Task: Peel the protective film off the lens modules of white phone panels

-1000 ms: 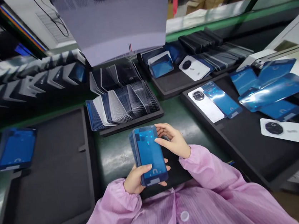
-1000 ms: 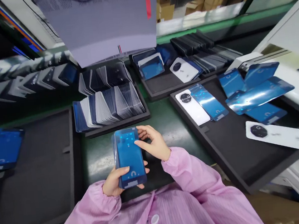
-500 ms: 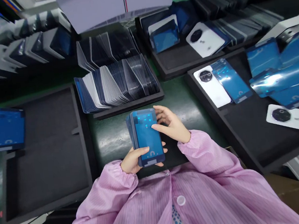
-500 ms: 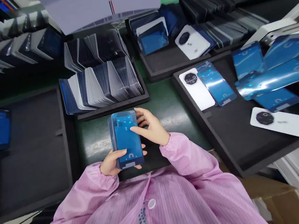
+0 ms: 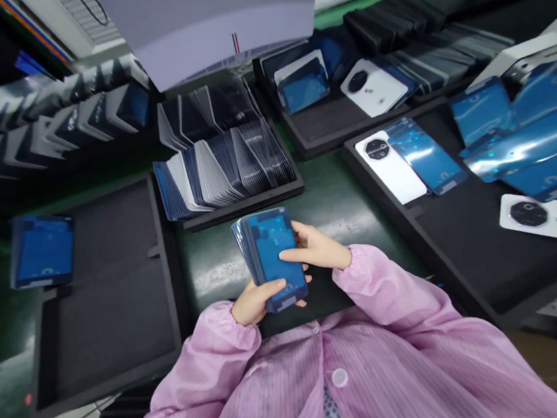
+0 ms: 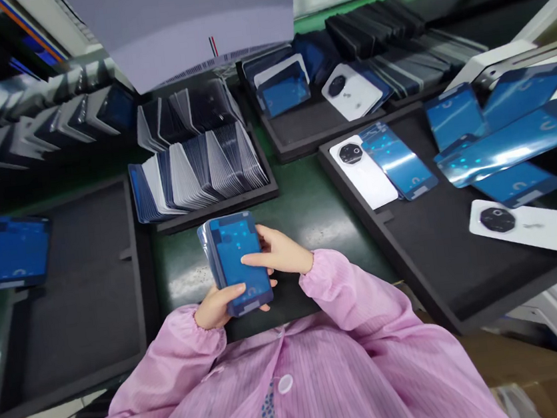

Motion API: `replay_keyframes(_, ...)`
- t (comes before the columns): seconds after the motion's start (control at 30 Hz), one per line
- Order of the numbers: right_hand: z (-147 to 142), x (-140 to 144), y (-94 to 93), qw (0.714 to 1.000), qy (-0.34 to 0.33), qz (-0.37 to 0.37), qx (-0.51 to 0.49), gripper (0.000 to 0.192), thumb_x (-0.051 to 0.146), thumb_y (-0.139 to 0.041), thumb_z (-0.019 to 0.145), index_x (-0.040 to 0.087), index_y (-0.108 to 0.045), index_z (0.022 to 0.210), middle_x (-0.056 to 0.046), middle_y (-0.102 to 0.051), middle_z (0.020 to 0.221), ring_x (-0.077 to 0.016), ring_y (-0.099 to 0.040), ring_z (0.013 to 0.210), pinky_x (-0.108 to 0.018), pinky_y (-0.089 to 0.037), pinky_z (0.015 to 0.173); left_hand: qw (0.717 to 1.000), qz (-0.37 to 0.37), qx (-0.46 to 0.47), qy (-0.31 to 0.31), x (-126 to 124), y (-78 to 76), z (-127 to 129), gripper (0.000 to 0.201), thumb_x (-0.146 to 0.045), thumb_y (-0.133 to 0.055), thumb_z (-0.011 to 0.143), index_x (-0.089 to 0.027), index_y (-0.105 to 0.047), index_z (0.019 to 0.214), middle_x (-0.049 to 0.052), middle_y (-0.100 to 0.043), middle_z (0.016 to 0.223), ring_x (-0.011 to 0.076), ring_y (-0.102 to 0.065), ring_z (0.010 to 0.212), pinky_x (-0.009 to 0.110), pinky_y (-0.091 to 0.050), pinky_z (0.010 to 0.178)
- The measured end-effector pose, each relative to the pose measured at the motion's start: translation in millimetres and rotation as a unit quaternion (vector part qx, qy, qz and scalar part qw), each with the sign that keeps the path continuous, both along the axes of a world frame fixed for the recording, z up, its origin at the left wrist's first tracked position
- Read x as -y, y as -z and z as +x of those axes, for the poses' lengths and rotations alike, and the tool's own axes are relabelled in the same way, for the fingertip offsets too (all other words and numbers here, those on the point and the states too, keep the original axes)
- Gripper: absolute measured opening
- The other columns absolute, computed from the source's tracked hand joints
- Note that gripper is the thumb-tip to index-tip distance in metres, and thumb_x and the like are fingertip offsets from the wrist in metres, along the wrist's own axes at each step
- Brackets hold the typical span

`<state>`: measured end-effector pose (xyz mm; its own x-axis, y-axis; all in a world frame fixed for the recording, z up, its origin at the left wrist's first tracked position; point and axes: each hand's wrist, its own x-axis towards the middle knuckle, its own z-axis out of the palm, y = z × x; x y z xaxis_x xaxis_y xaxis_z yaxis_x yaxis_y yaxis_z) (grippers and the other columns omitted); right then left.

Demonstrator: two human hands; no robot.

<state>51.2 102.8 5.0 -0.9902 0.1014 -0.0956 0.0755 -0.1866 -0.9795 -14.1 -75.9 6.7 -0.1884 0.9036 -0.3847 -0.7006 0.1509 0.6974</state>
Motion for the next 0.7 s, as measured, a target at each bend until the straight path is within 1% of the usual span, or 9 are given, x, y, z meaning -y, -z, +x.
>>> replay_keyframes(0.1, 0, 2, 1.7, 0.998, 0.025, -0.023, -0.048, 0.076, 0.041, -0.079, 0.069, 0.025, -0.037, 0.13, -0.005, -0.058, 0.11, -0.0195, -0.062, 0.09, -0.034, -0.057, 0.073, 0.99, -0.038, -0.137, 0.01, -9, -7.3, -2, 0.044, -0.037, -0.069, 0.077, -0.014, -0.061, 0.114, 0.013, -0.069, 0.105, 0.022, -0.068, 0.071, 0.039, -0.055, 0.073)
replay_keyframes(0.2, -3, 4, 4.1, 0.984, 0.114, -0.034, -0.135, 0.11, 0.052, -0.084, 0.058, 0.028, -0.018, 0.143, -0.011, -0.045, 0.132, -0.026, -0.054, 0.116, -0.042, -0.049, 0.096, 0.953, -0.067, -0.295, -0.037, -23, -11.7, -5, 0.032, -0.04, -0.067, 0.079, -0.014, -0.065, 0.098, 0.009, -0.068, 0.091, 0.0208, -0.065, 0.07, 0.037, -0.053, 0.071)
replay_keyframes(0.27, -4, 7, 6.3, 0.974, 0.143, -0.024, -0.172, 0.131, 0.057, -0.086, 0.051, 0.029, -0.002, 0.147, -0.015, -0.033, 0.142, -0.0293, -0.043, 0.128, -0.046, -0.039, 0.106, 0.912, -0.065, -0.398, -0.067, -29, -9.3, -6, 0.028, -0.038, -0.065, 0.079, -0.015, -0.066, 0.094, 0.01, -0.067, 0.091, 0.0252, -0.064, 0.081, 0.041, -0.05, 0.081)
replay_keyframes(0.33, -3, 12, 8.6, 0.973, 0.145, -0.003, -0.177, 0.141, 0.059, -0.086, 0.049, 0.029, 0.011, 0.147, -0.017, -0.026, 0.146, -0.0302, -0.036, 0.134, -0.049, -0.031, 0.111, 0.875, -0.04, -0.475, -0.082, -32, -4.0, -5, 0.032, -0.032, -0.065, 0.079, -0.016, -0.064, 0.106, 0.013, -0.064, 0.109, 0.0311, -0.059, 0.105, 0.045, -0.041, 0.097)
replay_keyframes(0.37, -3, 15, 9.5, 0.973, 0.145, 0.013, -0.178, 0.144, 0.058, -0.086, 0.048, 0.028, 0.014, 0.147, -0.018, -0.024, 0.147, -0.0301, -0.032, 0.137, -0.049, -0.027, 0.113, 0.861, -0.027, -0.5, -0.086, -32, -1.3, -4, 0.041, -0.028, -0.065, 0.078, -0.016, -0.06, 0.117, 0.015, -0.059, 0.121, 0.033, -0.052, 0.117, 0.046, -0.035, 0.104)
replay_keyframes(0.43, 0, 20, 10.0, 0.972, 0.148, 0.04, -0.178, 0.145, 0.057, -0.087, 0.047, 0.025, 0.013, 0.147, -0.017, -0.021, 0.149, -0.0289, -0.026, 0.14, -0.048, -0.019, 0.116, 0.843, -0.016, -0.53, -0.09, -30, 2.4, 1, 0.062, -0.023, -0.066, 0.076, -0.015, -0.046, 0.134, 0.018, -0.045, 0.14, 0.0349, -0.038, 0.131, 0.047, -0.025, 0.11)
replay_keyframes(0.5, 2, 23, 8.6, 0.975, 0.137, 0.052, -0.17, 0.14, 0.058, -0.086, 0.049, 0.024, 0.007, 0.148, -0.017, -0.025, 0.148, -0.0282, -0.028, 0.139, -0.047, -0.018, 0.117, 0.835, -0.027, -0.541, -0.098, -28, 2.9, 6, 0.079, -0.022, -0.068, 0.073, -0.011, -0.033, 0.143, 0.022, -0.036, 0.144, 0.0371, -0.031, 0.135, 0.049, -0.02, 0.112)
replay_keyframes(0.6, 3, 21, 4.3, 0.98, 0.12, 0.042, -0.156, 0.121, 0.057, -0.082, 0.056, 0.022, -0.012, 0.148, -0.015, -0.039, 0.141, -0.0276, -0.037, 0.134, -0.045, -0.022, 0.116, 0.841, -0.051, -0.53, -0.098, -24, -0.6, 9, 0.102, -0.028, -0.078, 0.064, -0.008, -0.022, 0.146, 0.025, -0.04, 0.138, 0.0405, -0.033, 0.133, 0.054, -0.022, 0.11)
replay_keyframes(0.7, 5, 11, 1.5, 0.985, 0.106, 0.005, -0.136, 0.104, 0.052, -0.082, 0.057, 0.021, -0.03, 0.142, -0.012, -0.052, 0.13, -0.0287, -0.045, 0.127, -0.047, -0.027, 0.113, 0.87, -0.055, -0.483, -0.079, -18, -4.8, 6, 0.118, -0.031, -0.087, 0.053, -0.012, -0.02, 0.148, 0.023, -0.042, 0.136, 0.0408, -0.038, 0.129, 0.05, -0.033, 0.104)
